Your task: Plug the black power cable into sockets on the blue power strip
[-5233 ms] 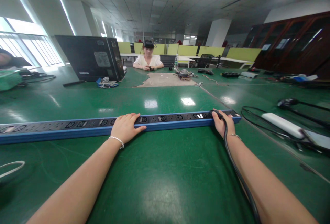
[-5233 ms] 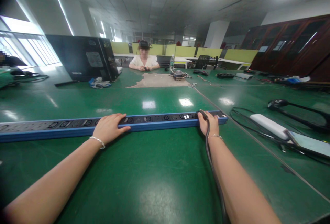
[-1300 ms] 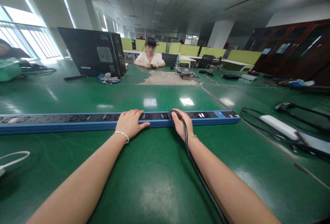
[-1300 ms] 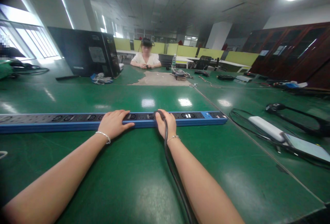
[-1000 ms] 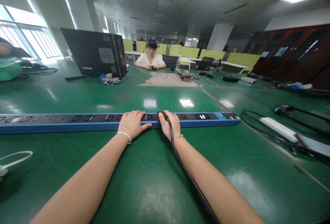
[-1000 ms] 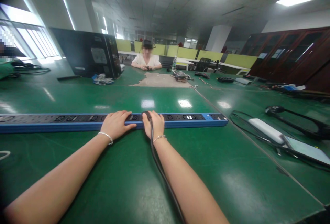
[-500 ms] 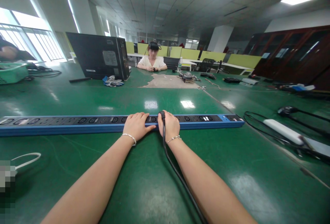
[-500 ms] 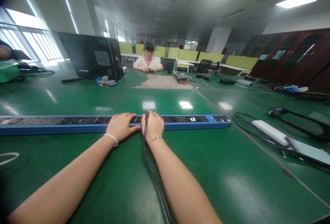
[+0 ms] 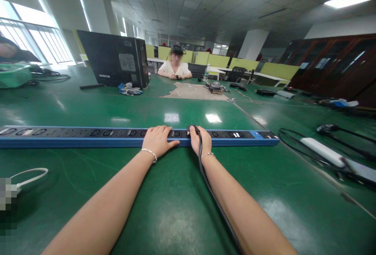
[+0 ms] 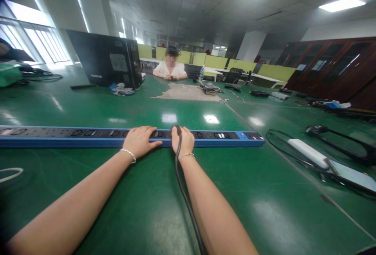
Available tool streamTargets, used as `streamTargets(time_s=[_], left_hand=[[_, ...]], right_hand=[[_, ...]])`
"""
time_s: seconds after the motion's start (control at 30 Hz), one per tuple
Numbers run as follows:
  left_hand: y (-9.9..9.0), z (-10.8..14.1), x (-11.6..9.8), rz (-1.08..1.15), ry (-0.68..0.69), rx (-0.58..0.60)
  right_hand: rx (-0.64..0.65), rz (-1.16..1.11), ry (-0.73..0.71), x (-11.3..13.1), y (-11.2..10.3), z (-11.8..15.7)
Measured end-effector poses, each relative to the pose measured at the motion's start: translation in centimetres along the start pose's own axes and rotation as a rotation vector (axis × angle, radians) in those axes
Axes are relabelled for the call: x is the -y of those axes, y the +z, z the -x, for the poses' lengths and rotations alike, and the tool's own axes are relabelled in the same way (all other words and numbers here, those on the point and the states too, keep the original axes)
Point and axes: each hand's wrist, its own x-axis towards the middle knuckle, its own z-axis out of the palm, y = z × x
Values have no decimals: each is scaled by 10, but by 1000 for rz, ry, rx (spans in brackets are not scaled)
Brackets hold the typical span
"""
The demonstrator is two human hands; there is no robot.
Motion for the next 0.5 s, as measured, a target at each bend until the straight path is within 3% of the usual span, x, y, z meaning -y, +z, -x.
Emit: streamTargets(time_s=[0.23,0.5], left_hand=[[1,0,0,-13,8,-18],[1,0,0,-1,15,-18]], right_hand=[[39,47,1,4,-1,1],[71,276,-127,27,-9,2]])
